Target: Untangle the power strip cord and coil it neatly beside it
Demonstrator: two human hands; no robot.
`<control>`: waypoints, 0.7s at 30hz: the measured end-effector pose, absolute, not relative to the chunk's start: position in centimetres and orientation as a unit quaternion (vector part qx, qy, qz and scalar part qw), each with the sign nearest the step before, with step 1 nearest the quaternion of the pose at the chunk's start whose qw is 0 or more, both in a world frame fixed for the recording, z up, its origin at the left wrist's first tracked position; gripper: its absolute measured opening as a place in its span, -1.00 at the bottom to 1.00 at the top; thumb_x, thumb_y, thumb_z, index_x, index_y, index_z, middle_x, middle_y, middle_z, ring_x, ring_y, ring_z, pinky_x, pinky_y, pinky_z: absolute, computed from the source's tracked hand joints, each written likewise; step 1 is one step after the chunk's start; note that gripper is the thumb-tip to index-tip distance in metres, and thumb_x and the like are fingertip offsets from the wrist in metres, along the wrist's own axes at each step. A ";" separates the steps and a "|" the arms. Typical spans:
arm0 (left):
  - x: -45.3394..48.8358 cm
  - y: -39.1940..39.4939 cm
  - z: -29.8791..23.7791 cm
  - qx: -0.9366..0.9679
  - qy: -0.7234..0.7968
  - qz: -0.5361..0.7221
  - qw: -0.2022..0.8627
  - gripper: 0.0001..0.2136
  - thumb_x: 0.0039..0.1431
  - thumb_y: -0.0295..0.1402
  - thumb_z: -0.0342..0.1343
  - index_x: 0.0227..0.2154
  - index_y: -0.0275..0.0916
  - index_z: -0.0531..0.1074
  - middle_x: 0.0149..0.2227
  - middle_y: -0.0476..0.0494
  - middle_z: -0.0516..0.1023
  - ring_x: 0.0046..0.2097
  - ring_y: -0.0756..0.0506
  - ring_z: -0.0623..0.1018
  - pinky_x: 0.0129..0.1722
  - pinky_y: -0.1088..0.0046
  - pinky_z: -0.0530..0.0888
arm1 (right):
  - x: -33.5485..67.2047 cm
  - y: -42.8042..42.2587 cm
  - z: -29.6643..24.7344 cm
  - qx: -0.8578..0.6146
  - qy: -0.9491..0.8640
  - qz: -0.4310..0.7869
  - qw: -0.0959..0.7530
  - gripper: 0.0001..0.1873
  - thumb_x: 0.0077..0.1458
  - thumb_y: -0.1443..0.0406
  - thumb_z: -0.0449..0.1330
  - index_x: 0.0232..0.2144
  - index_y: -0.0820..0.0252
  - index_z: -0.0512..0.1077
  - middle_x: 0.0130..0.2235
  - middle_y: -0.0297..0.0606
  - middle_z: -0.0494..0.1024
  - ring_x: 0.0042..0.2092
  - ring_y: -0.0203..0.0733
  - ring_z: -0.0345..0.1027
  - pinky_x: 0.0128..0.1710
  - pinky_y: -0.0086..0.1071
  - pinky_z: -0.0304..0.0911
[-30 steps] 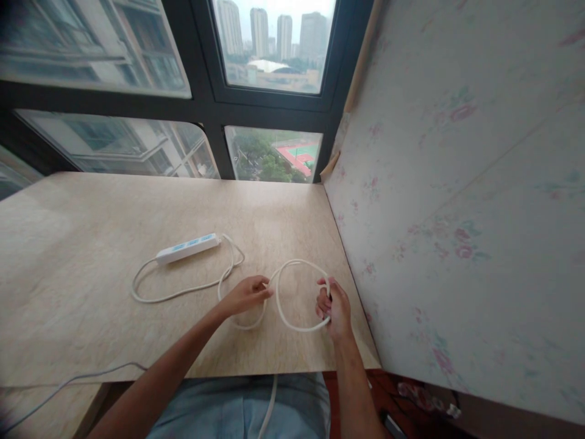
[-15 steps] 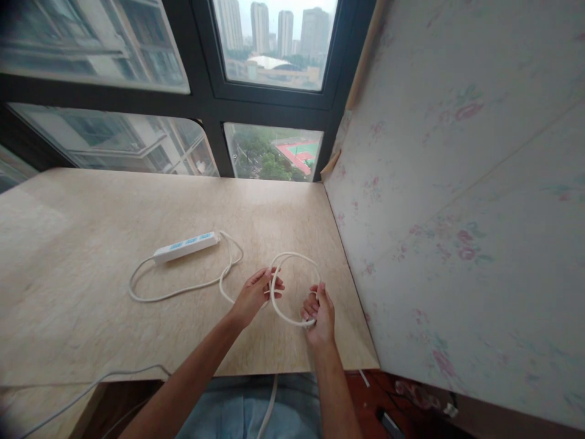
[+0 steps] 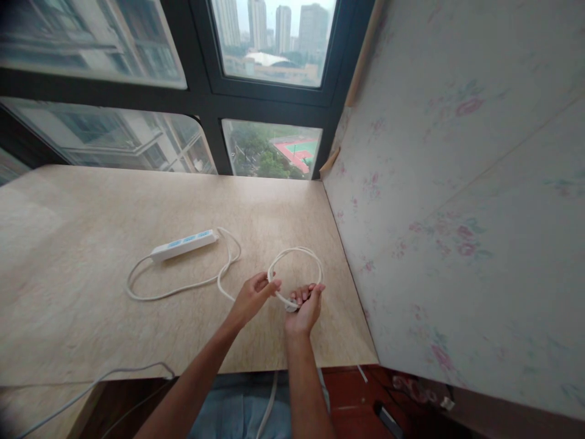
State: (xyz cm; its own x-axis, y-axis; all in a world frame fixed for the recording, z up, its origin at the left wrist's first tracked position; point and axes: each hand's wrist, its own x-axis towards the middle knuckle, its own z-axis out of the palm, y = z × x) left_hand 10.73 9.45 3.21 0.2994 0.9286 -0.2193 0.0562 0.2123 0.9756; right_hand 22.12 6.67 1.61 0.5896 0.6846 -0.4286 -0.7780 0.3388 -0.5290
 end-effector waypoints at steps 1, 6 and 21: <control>10.4 9.3 3.3 0.538 0.480 0.341 0.603 -0.55 0.03 -0.04 0.18 -0.21 -0.37 0.41 -0.40 -0.16 0.48 -0.34 -0.08 0.50 -0.37 0.47 0.36 | 22.0 6.7 1.5 -0.363 0.059 0.446 0.816 -0.51 -0.01 0.01 0.27 -0.44 0.21 0.11 -0.63 -0.57 0.01 -0.64 -0.49 -0.14 -0.59 -0.51 0.02; 10.3 9.1 3.9 0.501 0.480 0.350 0.630 -0.46 0.08 0.09 0.07 -0.17 -0.37 0.35 -0.36 -0.19 0.49 -0.38 -0.08 0.51 -0.39 0.44 0.39 | 21.0 6.5 1.1 -0.374 0.009 0.452 0.810 -0.50 -0.02 -0.01 0.27 -0.43 0.21 0.12 -0.61 -0.56 0.02 -0.62 -0.48 -0.12 -0.53 -0.48 0.08; 9.6 11.5 3.6 0.338 0.441 0.319 0.768 -0.36 0.03 0.10 0.06 -0.01 -0.38 0.39 -0.16 -0.34 0.51 -0.48 0.03 0.42 -0.53 0.52 0.29 | 23.3 3.1 0.2 -0.332 -0.123 0.607 0.712 -0.55 -0.01 -0.02 0.29 -0.48 0.20 0.25 -0.66 -0.55 -0.14 -0.65 -0.47 -0.35 -0.67 -0.54 -0.12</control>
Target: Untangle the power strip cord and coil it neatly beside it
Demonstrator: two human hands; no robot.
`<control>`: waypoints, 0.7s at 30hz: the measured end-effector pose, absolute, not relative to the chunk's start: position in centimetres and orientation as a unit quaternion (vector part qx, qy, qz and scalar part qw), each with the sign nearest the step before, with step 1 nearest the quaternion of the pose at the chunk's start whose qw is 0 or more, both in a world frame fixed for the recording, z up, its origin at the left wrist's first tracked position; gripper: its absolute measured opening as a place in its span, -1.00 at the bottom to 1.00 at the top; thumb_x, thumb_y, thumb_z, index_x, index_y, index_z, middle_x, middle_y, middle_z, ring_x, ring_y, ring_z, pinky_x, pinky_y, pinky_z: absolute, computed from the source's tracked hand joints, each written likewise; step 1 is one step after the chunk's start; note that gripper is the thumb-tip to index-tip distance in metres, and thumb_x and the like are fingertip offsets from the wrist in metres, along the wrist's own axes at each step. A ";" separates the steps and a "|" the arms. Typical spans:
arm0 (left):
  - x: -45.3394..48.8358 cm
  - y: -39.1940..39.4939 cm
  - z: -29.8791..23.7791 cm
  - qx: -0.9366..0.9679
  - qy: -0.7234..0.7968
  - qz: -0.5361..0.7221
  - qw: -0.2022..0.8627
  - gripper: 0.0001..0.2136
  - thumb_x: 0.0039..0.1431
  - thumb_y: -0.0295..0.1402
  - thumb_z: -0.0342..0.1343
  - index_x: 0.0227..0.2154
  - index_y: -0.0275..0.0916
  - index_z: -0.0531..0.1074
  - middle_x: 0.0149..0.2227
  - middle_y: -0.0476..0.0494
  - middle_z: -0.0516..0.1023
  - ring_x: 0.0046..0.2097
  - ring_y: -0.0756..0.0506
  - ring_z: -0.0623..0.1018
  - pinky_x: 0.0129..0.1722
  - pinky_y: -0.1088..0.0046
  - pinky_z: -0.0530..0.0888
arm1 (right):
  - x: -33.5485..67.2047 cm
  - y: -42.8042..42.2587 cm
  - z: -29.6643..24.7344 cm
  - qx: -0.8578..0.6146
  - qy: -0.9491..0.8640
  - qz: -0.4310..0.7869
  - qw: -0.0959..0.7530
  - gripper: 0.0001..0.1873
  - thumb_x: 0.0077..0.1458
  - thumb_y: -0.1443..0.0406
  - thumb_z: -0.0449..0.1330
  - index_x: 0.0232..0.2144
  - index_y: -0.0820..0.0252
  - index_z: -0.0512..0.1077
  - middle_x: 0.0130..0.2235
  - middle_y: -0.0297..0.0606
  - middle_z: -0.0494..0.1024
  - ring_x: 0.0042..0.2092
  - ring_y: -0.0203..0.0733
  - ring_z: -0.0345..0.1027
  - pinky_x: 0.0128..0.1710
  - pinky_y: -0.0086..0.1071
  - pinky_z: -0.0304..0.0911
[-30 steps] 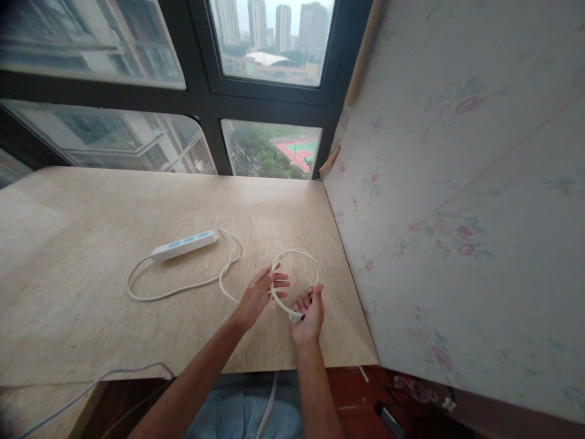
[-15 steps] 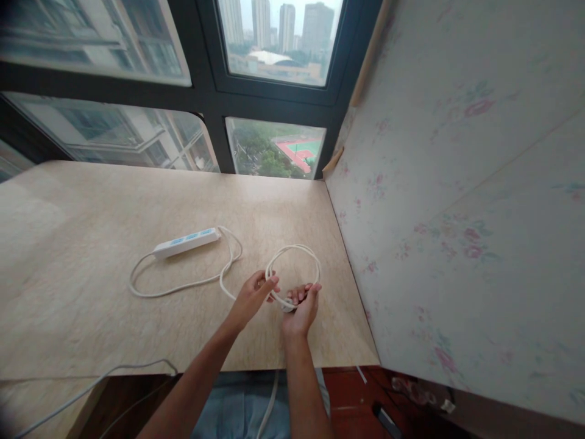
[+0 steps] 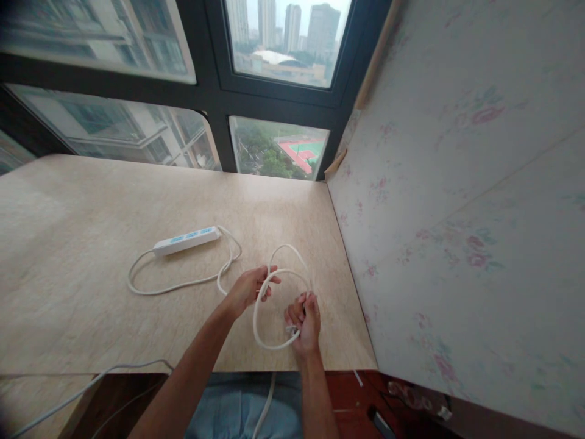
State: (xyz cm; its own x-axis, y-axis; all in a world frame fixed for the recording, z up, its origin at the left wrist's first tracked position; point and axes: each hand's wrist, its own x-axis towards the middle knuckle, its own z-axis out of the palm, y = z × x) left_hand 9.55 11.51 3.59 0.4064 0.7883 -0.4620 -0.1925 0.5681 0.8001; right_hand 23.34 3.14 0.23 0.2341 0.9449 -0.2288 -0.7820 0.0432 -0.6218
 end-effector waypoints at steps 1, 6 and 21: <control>9.6 11.4 3.5 0.362 0.450 0.302 0.758 -0.39 0.04 0.04 0.08 0.01 -0.37 0.38 -0.19 -0.32 0.52 -0.52 0.04 0.40 -0.56 0.54 0.25 | 23.6 3.2 0.3 -0.314 -0.123 0.601 0.725 -0.56 0.01 -0.02 0.28 -0.48 0.19 0.25 -0.65 -0.54 -0.15 -0.65 -0.47 -0.37 -0.66 -0.54 -0.13; 10.4 10.5 4.1 0.512 0.485 0.230 0.671 -0.54 0.16 -0.03 -0.06 -0.33 -0.42 0.44 -0.40 -0.28 0.52 -0.70 0.07 0.26 -0.72 0.52 0.11 | 23.9 3.8 1.0 -0.283 -0.118 0.560 0.770 -0.56 0.05 -0.02 0.25 -0.48 0.18 0.22 -0.64 -0.52 -0.16 -0.64 -0.44 -0.37 -0.63 -0.51 -0.12; 12.3 9.0 2.7 0.459 0.443 0.377 0.671 -0.50 0.08 0.07 0.10 -0.23 -0.37 0.40 -0.33 -0.21 0.49 -0.32 -0.06 0.51 -0.35 0.47 0.40 | 21.4 5.4 0.0 -0.379 -0.003 0.457 0.804 -0.58 0.06 -0.03 0.19 -0.48 0.16 0.20 -0.50 -0.44 0.21 -0.45 -0.37 0.17 -0.29 -0.34 0.31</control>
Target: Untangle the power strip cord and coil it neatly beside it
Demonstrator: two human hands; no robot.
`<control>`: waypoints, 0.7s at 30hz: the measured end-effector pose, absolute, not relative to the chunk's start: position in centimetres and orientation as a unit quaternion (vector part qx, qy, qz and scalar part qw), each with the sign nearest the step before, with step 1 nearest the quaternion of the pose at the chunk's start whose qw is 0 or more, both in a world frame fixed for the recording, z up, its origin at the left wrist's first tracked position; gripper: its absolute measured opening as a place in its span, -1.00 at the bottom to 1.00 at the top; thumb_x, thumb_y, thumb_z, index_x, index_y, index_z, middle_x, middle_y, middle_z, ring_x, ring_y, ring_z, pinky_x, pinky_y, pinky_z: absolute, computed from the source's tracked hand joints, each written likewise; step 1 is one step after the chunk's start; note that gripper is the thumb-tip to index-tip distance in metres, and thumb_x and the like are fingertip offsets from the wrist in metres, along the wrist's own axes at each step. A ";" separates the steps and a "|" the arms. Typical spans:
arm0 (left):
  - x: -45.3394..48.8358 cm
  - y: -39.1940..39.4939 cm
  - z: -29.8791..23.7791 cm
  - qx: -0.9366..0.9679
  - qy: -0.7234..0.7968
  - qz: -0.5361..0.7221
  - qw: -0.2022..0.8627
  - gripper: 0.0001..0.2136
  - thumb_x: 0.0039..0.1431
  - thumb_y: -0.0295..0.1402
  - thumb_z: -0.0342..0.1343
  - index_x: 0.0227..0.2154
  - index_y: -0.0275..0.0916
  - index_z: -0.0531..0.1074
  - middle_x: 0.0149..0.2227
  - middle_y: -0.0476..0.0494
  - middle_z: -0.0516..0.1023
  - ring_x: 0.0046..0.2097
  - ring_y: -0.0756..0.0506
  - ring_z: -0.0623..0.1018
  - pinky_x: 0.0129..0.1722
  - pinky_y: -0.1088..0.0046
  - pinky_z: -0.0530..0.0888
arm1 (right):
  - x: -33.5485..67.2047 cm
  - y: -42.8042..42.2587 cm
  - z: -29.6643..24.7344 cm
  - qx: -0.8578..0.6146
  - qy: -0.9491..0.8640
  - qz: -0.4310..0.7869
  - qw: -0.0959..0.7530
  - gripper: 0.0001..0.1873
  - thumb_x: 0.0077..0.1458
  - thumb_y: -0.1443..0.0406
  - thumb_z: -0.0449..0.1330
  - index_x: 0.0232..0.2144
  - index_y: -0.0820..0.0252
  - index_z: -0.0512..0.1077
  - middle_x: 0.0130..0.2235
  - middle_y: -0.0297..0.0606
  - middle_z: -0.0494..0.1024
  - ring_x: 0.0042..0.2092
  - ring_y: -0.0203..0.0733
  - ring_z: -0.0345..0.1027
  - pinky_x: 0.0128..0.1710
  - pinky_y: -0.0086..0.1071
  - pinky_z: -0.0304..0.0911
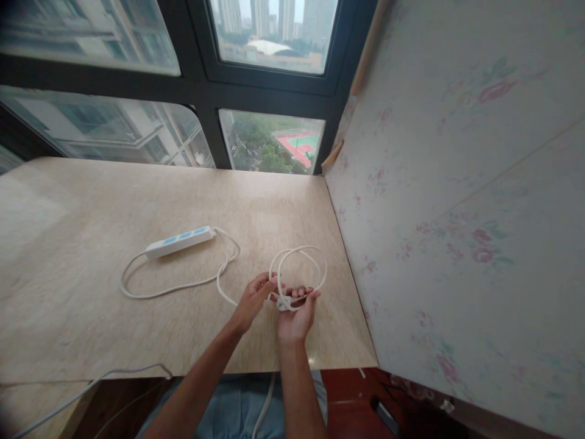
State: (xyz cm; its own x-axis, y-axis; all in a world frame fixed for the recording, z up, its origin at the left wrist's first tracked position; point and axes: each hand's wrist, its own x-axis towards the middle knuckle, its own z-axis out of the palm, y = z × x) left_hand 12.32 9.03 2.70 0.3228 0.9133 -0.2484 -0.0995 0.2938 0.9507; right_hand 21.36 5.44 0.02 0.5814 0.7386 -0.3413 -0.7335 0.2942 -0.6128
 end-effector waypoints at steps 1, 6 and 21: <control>12.5 9.0 2.7 0.448 0.440 0.385 0.676 -0.47 0.06 0.07 0.11 -0.17 -0.37 0.39 -0.30 -0.21 0.49 -0.26 -0.08 0.51 -0.28 0.45 0.41 | 21.1 5.5 0.0 -0.369 0.004 0.468 0.803 -0.59 0.05 -0.01 0.21 -0.48 0.16 0.21 -0.47 -0.43 0.27 -0.42 -0.35 0.22 -0.27 -0.33 0.32; 12.6 8.7 2.3 0.410 0.401 0.417 0.705 -0.39 0.08 0.11 0.07 -0.06 -0.38 0.31 -0.13 -0.32 0.46 -0.08 -0.14 0.49 -0.05 0.33 0.39 | 21.0 6.2 -1.3 -0.330 0.071 0.478 0.811 -0.67 -0.03 0.08 0.30 -0.48 0.14 0.28 -0.43 -0.44 0.42 -0.34 -0.34 0.36 -0.10 -0.27 0.33; 13.9 8.3 2.4 0.352 0.460 0.492 0.650 -0.48 -0.01 -0.27 0.22 -0.02 -0.30 0.16 -0.29 -0.10 0.44 -0.28 -0.06 0.53 -0.21 0.42 0.44 | 18.6 6.8 -0.4 -0.296 0.124 0.538 0.780 -0.69 -0.09 0.03 0.34 -0.41 0.06 0.41 -0.22 -0.48 0.54 -0.16 -0.27 0.44 0.00 -0.17 0.31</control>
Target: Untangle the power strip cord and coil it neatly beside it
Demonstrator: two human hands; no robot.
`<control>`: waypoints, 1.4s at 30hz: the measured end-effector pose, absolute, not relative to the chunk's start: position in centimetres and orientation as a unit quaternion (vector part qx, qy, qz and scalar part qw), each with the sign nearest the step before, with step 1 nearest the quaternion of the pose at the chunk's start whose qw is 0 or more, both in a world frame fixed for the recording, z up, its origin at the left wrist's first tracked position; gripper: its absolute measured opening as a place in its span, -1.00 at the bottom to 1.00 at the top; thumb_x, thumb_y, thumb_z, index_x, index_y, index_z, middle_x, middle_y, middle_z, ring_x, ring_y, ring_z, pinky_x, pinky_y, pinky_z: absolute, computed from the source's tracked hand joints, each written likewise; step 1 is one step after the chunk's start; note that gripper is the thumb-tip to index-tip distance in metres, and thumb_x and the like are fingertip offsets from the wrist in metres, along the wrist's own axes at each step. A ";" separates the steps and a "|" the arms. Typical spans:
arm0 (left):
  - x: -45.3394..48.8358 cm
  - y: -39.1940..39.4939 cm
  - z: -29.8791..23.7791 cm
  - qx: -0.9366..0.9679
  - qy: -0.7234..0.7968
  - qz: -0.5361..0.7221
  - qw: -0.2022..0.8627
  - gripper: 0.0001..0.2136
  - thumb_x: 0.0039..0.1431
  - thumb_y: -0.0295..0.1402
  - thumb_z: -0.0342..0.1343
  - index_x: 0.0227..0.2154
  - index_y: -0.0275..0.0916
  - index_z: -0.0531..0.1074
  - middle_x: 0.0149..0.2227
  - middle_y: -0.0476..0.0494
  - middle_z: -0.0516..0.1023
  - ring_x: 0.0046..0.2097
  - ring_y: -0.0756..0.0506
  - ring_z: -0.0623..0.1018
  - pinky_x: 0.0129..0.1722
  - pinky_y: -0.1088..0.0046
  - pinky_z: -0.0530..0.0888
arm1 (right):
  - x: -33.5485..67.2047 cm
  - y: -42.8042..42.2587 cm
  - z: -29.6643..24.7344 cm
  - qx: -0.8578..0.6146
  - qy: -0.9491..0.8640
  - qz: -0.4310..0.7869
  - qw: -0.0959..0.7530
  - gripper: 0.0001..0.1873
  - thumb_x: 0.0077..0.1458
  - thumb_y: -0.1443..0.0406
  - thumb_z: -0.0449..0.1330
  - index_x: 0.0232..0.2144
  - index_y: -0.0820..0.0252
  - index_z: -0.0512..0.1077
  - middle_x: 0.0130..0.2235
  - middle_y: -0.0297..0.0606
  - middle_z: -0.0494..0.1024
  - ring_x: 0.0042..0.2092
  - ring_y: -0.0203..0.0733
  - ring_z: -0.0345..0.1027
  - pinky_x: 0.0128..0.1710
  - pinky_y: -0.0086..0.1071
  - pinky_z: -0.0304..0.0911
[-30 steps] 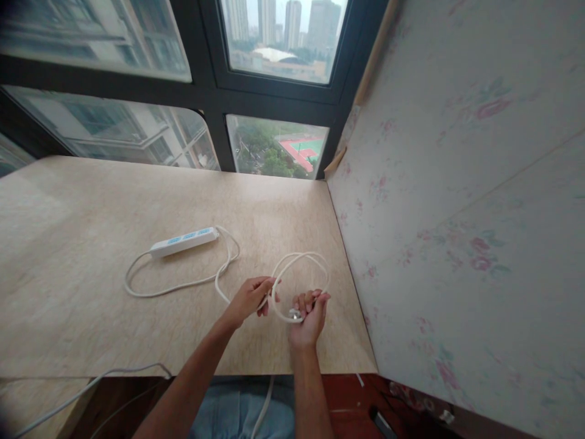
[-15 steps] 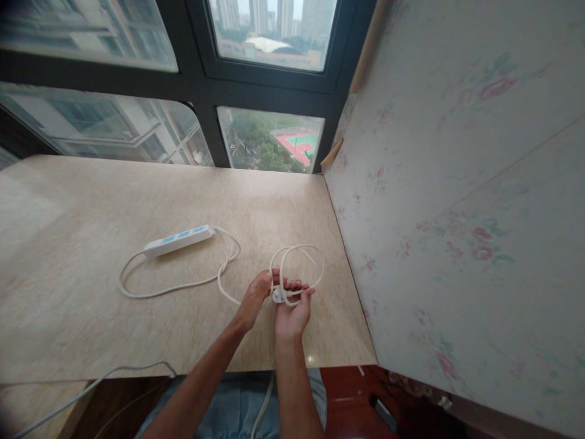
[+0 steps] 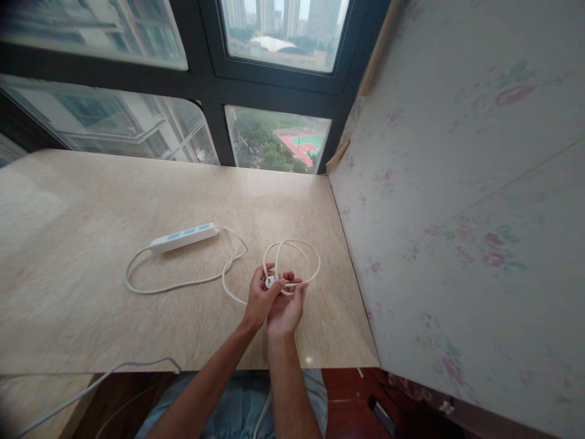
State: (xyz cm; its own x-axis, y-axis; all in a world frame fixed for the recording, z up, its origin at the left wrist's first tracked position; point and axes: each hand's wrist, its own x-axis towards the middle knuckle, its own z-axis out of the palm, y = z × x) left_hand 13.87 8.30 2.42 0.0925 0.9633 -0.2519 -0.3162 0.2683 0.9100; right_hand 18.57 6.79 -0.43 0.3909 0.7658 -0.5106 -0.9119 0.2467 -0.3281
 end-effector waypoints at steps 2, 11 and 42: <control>13.6 8.6 2.7 0.332 0.440 0.509 0.661 -0.52 -0.02 -0.31 0.20 -0.06 -0.29 0.17 -0.34 -0.05 0.42 -0.30 -0.06 0.54 -0.22 0.42 0.44 | 18.1 6.1 0.4 -0.293 0.098 0.549 0.777 -0.71 -0.09 0.06 0.35 -0.39 0.09 0.45 -0.20 -0.43 0.53 -0.13 -0.27 0.43 0.00 -0.26 0.30; 11.2 10.4 1.9 0.339 0.381 0.494 0.704 -0.64 -0.08 -0.40 0.06 -0.14 -0.32 0.25 -0.57 0.06 0.32 -0.57 -0.01 0.41 -0.57 0.51 0.29 | 20.9 1.5 1.0 -0.396 -0.063 0.612 0.682 -0.61 -0.06 0.21 0.36 -0.15 0.23 0.47 0.03 -0.09 0.43 0.01 -0.13 0.34 -0.03 -0.27 0.29; 9.2 13.8 4.1 0.639 0.381 0.135 0.654 -0.51 -0.12 -0.45 0.17 -0.04 -0.38 0.27 -0.48 -0.03 0.45 -0.48 0.01 0.46 -0.54 0.57 0.37 | 32.1 8.7 3.7 -0.530 -0.569 0.608 0.158 -0.46 0.07 -0.13 0.11 -0.33 0.27 0.29 -0.66 -0.42 0.26 -0.69 -0.41 0.06 -0.73 -0.54 -0.05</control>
State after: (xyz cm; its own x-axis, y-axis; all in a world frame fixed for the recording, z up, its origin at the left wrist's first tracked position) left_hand 9.18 13.80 4.07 0.6738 0.6635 -0.3252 0.3100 0.1457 0.9395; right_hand 32.11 8.73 3.72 -0.3872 0.7963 -0.4648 0.4117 -0.3017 -0.8599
